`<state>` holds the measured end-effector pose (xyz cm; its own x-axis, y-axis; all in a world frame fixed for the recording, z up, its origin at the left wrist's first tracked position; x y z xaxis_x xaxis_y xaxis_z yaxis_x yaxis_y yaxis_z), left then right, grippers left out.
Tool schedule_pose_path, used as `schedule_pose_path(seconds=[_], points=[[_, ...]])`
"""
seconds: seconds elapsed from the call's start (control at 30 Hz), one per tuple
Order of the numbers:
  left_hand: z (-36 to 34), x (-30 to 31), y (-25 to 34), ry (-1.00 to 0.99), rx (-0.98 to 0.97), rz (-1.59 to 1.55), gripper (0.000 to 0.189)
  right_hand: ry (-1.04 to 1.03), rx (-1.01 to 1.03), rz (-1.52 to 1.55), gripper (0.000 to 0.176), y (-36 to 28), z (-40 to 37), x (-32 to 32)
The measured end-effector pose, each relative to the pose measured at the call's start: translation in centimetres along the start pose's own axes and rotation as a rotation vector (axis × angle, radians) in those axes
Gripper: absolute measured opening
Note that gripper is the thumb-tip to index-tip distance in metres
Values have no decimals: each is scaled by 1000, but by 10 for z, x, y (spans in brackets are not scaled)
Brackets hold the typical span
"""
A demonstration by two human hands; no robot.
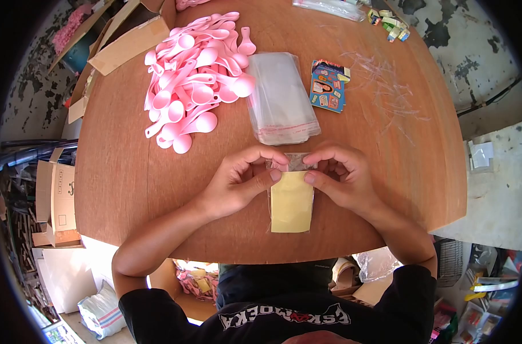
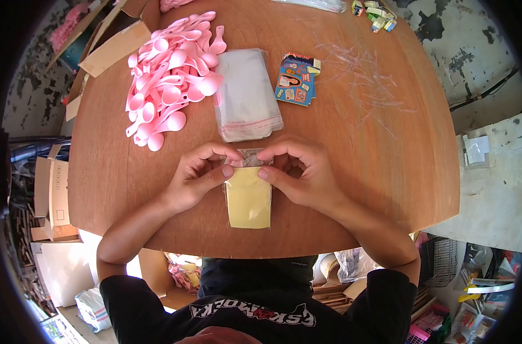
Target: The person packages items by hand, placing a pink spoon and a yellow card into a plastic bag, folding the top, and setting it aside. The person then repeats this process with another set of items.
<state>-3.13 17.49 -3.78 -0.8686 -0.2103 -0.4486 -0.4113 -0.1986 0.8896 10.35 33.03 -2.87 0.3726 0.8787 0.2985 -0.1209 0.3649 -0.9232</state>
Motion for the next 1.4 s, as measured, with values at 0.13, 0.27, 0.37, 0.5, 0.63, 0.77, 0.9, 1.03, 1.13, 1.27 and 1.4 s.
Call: schedule_pose_path(seconds=[0.13, 0.27, 0.37, 0.5, 0.63, 0.77, 0.9, 1.03, 1.13, 1.27, 1.4], points=[[-1, 0, 1, -13, 20, -17, 22, 4, 58, -96, 19, -2, 0, 1], [0, -2, 3, -58, 38, -33, 30, 20, 69, -112, 20, -3, 0, 1], [-1, -1, 2, -97, 38, -45, 36, 22, 82, -127, 20, -4, 0, 2], [0, 0, 4, -126, 36, -83, 42, 11, 93, -121, 23, -5, -1, 3], [-1, 0, 5, -131, 87, -48, 50, -5, 0, 37, 26, -4, -3, 1], [-1, 0, 4, -124, 107, -61, 56, -33, -74, 39, 27, -5, -2, 4], [-1, 0, 3, -143, 93, -44, 57, -28, -67, 44, 26, -3, -2, 4], [-1, 0, 3, -145, 84, -30, 57, -29, -55, 34, 25, -4, -2, 4], [-1, 1, 2, -143, 75, -25, 56, -35, -42, 38, 25, -2, -1, 4], [-1, 1, 2, -148, 65, -25, 56, -35, -30, 42, 24, -2, -1, 4], [-2, 1, 1, -151, 69, -26, 56, -69, -83, 49, 25, 0, -3, 3]])
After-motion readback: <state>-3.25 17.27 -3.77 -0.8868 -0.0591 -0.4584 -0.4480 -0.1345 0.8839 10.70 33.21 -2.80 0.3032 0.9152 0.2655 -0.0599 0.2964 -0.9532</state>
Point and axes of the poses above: each hand's wrist, its own z-axis towards the middle knuckle, its own x-axis out of the back of the hand, y = z × x, the point moved 3 cm from there along z, towards the middle knuckle, and after that the axes turned 15 degrees about -z, right-handed, at the moved point
